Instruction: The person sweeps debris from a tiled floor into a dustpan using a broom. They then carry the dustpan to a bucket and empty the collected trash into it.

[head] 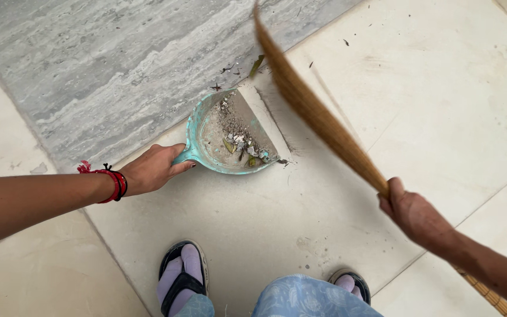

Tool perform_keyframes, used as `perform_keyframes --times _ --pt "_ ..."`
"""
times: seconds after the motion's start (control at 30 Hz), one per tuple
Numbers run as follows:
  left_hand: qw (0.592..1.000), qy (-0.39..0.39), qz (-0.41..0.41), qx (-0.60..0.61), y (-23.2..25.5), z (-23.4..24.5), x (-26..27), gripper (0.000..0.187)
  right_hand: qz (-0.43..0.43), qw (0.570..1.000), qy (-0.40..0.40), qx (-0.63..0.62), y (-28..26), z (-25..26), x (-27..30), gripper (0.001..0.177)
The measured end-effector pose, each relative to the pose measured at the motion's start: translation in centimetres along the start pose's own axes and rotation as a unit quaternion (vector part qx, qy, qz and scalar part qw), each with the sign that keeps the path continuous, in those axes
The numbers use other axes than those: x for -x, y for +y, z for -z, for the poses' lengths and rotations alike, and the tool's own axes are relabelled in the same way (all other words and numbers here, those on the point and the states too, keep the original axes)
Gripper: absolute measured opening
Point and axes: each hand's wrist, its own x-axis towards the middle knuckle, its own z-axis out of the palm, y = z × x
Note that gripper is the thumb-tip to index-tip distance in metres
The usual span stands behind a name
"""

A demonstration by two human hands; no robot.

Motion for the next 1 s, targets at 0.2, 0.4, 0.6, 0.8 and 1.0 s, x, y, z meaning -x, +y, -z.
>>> perform_keyframes --times 0.2,0.4,0.6,0.8,1.0 --pt "0.997 -0.035 0.065 -0.016 -0.6 0.5 0.8 0.042 -0.068 0.996 0.052 -0.013 1.1 4.9 -3.8 0.03" --pt "0.998 -0.025 0.053 -0.035 -1.3 0.5 0.2 0.047 -0.051 0.996 0.063 0.026 3.5 5.2 -9.6 0.033" --pt "0.995 -0.051 0.085 -0.021 -0.8 0.7 0.2 0.045 0.07 0.988 0.051 0.131 3.7 2.4 -11.5 0.028" --pt "0.996 -0.043 0.075 -0.025 -1.0 0.5 0.0 0.043 0.07 0.99 -0.013 0.119 -1.2 2.3 -9.2 0.027" --pt "0.996 -0.046 0.076 -0.034 -1.3 0.3 -0.3 0.044 0.105 0.986 -0.085 0.098 -5.1 0.2 -6.4 0.025"
